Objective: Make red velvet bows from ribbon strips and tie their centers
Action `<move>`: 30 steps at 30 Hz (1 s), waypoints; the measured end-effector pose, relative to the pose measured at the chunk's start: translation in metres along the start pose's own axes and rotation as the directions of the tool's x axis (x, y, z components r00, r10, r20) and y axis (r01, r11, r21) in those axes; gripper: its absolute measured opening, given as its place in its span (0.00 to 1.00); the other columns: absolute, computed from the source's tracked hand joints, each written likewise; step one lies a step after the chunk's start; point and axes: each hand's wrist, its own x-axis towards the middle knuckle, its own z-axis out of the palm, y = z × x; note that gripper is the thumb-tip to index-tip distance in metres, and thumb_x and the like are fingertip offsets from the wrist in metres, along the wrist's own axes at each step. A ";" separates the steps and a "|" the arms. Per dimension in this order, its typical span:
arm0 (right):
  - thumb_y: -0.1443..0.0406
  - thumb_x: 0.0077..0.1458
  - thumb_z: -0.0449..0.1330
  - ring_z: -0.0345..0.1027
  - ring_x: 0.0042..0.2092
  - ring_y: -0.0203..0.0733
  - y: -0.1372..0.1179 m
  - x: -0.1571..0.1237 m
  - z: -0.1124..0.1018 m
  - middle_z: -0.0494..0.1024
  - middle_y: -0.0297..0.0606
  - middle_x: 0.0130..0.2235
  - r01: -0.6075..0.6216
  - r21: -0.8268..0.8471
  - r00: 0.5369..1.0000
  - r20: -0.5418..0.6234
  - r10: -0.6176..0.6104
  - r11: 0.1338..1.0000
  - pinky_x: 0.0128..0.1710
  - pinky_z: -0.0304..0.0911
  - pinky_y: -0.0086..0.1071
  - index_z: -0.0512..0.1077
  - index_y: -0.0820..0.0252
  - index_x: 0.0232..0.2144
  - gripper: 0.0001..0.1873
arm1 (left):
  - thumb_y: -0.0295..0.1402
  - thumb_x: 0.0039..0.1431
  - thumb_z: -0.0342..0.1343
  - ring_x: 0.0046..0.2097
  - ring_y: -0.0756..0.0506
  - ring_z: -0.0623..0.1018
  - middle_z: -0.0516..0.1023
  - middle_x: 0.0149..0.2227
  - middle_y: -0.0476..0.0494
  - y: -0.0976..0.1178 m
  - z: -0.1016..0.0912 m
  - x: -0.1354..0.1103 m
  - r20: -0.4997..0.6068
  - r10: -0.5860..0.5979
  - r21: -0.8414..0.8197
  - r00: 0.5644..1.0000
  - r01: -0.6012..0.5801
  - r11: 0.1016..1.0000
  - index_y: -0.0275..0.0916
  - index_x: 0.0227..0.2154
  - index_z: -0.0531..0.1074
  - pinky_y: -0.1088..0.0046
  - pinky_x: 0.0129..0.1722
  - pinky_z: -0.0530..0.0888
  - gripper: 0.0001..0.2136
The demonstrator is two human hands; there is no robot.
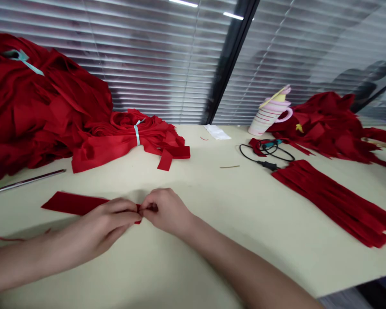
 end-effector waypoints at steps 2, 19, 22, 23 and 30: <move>0.76 0.44 0.58 0.63 0.25 0.30 0.000 0.000 0.000 0.72 0.30 0.24 -0.006 0.008 1.000 -0.005 0.006 1.000 0.26 0.59 0.24 0.74 0.59 0.22 0.09 | 0.22 0.62 0.44 0.42 0.45 0.71 0.72 0.38 0.43 -0.001 -0.002 -0.001 0.008 -0.006 -0.033 1.000 0.006 0.999 0.36 0.39 0.72 0.68 0.41 0.71 0.13; 0.77 0.42 0.57 0.64 0.23 0.30 -0.002 0.004 -0.001 0.74 0.30 0.23 -0.044 0.034 0.999 0.008 0.044 0.998 0.23 0.58 0.23 0.74 0.60 0.22 0.10 | 0.13 0.47 0.41 0.49 0.41 0.67 0.68 0.47 0.39 0.011 0.008 -0.008 0.065 -0.060 0.120 0.996 0.052 0.991 0.37 0.49 0.65 0.62 0.47 0.70 0.26; 0.76 0.43 0.57 0.63 0.23 0.30 -0.002 0.004 -0.001 0.73 0.30 0.22 -0.054 0.045 0.998 0.012 0.054 0.998 0.23 0.58 0.23 0.75 0.60 0.21 0.09 | 0.11 0.40 0.39 0.51 0.40 0.66 0.67 0.48 0.36 0.017 0.008 -0.013 0.103 -0.056 0.200 0.993 0.035 0.979 0.32 0.49 0.64 0.59 0.51 0.68 0.30; 0.75 0.43 0.58 0.63 0.23 0.29 -0.002 0.004 -0.001 0.73 0.30 0.22 -0.056 0.048 0.998 0.012 0.056 0.997 0.22 0.58 0.23 0.75 0.60 0.21 0.09 | 0.11 0.38 0.39 0.51 0.39 0.66 0.67 0.48 0.36 0.019 0.008 -0.015 0.110 -0.052 0.221 0.993 0.027 0.975 0.31 0.49 0.64 0.58 0.52 0.67 0.31; 0.73 0.44 0.60 0.64 0.23 0.30 -0.001 0.004 -0.002 0.75 0.32 0.24 -0.058 0.070 0.998 0.015 0.057 0.996 0.23 0.59 0.24 0.76 0.61 0.22 0.06 | 0.11 0.41 0.40 0.59 0.36 0.59 0.67 0.52 0.36 0.024 0.008 -0.031 0.152 -0.001 0.287 0.988 -0.043 0.957 0.31 0.49 0.64 0.58 0.56 0.64 0.29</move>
